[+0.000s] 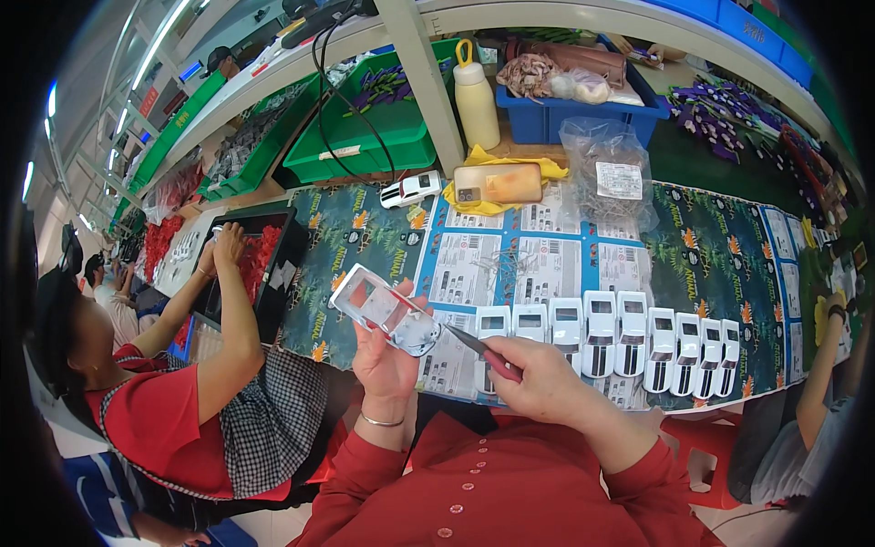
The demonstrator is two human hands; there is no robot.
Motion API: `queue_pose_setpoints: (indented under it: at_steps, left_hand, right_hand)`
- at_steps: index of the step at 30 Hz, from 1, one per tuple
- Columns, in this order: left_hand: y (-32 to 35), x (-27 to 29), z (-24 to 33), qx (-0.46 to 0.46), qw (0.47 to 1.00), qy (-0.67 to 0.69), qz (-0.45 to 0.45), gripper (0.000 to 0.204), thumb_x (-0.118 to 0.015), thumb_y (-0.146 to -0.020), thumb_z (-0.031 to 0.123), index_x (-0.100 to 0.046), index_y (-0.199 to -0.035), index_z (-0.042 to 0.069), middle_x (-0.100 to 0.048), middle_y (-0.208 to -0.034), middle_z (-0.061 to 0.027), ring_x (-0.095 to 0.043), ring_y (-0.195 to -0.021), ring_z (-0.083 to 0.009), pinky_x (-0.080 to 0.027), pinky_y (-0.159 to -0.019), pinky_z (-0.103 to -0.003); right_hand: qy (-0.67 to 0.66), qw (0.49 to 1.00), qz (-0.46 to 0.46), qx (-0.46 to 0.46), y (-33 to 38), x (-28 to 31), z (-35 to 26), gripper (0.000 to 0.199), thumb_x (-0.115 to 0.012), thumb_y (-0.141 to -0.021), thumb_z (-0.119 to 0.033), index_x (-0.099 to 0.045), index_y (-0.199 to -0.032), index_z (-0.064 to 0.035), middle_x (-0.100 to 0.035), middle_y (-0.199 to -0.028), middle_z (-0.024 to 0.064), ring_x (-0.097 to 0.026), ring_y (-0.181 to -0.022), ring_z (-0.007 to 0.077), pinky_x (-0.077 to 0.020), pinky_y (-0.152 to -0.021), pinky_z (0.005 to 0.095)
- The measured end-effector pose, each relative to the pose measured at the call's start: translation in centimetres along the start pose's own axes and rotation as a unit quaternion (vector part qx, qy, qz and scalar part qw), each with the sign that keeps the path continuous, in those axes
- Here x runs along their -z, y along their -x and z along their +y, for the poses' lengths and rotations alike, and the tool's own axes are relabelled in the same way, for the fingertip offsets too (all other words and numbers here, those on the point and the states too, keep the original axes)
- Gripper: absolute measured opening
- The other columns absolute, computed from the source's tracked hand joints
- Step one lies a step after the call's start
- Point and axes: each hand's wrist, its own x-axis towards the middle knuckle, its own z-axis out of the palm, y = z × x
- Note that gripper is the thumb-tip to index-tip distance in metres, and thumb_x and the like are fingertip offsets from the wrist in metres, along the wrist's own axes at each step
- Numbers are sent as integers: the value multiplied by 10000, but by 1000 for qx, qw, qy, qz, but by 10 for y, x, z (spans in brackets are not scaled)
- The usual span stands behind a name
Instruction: The person lines up toy car shells on a workbench, picks up the shells one by one, and works on the inside of each toy car body using pliers.
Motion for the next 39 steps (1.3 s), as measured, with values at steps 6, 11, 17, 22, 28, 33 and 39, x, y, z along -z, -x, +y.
queue_pose_setpoints:
  at_steps: [6, 11, 17, 22, 28, 33, 39]
  left_hand:
    - [8, -5, 1, -27, 1000, 11, 9, 664, -548, -912, 363, -221, -1469, 207, -443, -1337, -251, -548, -1125, -368, -429, -968, -518]
    - [13, -4, 1, -69, 997, -38, -10, 661, -573, -899, 385, -256, -1447, 195, -455, -1325, -243, -545, -1132, -364, -431, -973, -497]
    - [17, -9, 3, -98, 993, -65, -20, 682, -617, -872, 383, -270, -1425, 185, -460, -1318, -236, -533, -1151, -370, -420, -996, -492]
    - [18, -6, 4, -93, 995, -34, -8, 694, -632, -861, 337, -263, -1428, 179, -461, -1311, -240, -528, -1155, -373, -411, -1003, -502]
    - [20, -4, 6, -95, 992, -81, 22, 696, -631, -848, 291, -268, -1427, 160, -469, -1294, -245, -538, -1128, -378, -404, -996, -527]
    - [20, -3, 7, -102, 991, -77, 29, 683, -620, -849, 300, -278, -1423, 157, -475, -1284, -249, -548, -1103, -376, -410, -978, -533]
    - [18, -2, 6, -103, 991, -79, 24, 666, -608, -855, 310, -287, -1419, 159, -481, -1278, -246, -553, -1095, -372, -414, -977, -529]
  right_hand:
    - [46, 999, 18, 8, 0, -10, -10, 305, -608, -784, -78, -589, -1084, -30, -589, -778, 165, -600, -686, 334, -474, -620, 386]
    - [56, 998, 14, 3, -2, -13, -17, 317, -603, -770, -45, -587, -1084, -5, -591, -785, 168, -601, -684, 328, -474, -621, 366]
    - [82, 997, 10, 4, -4, -15, -23, 327, -609, -766, -52, -589, -1089, -8, -593, -786, 172, -599, -679, 331, -473, -612, 369]
    - [78, 997, -12, 9, -4, -19, -20, 339, -611, -757, -49, -597, -1092, -5, -598, -794, 175, -599, -690, 341, -477, -626, 381]
    - [68, 998, 5, -1, -4, -19, -26, 343, -600, -758, -53, -597, -1098, -8, -598, -795, 187, -595, -695, 348, -477, -638, 384]
    - [72, 997, -1, 5, -6, -20, -25, 324, -595, -759, -52, -596, -1079, -5, -594, -790, 186, -593, -695, 349, -474, -637, 386]
    - [64, 998, -7, 15, -5, -20, -23, 288, -589, -753, -46, -592, -1037, 0, -581, -776, 189, -583, -685, 355, -466, -619, 392]
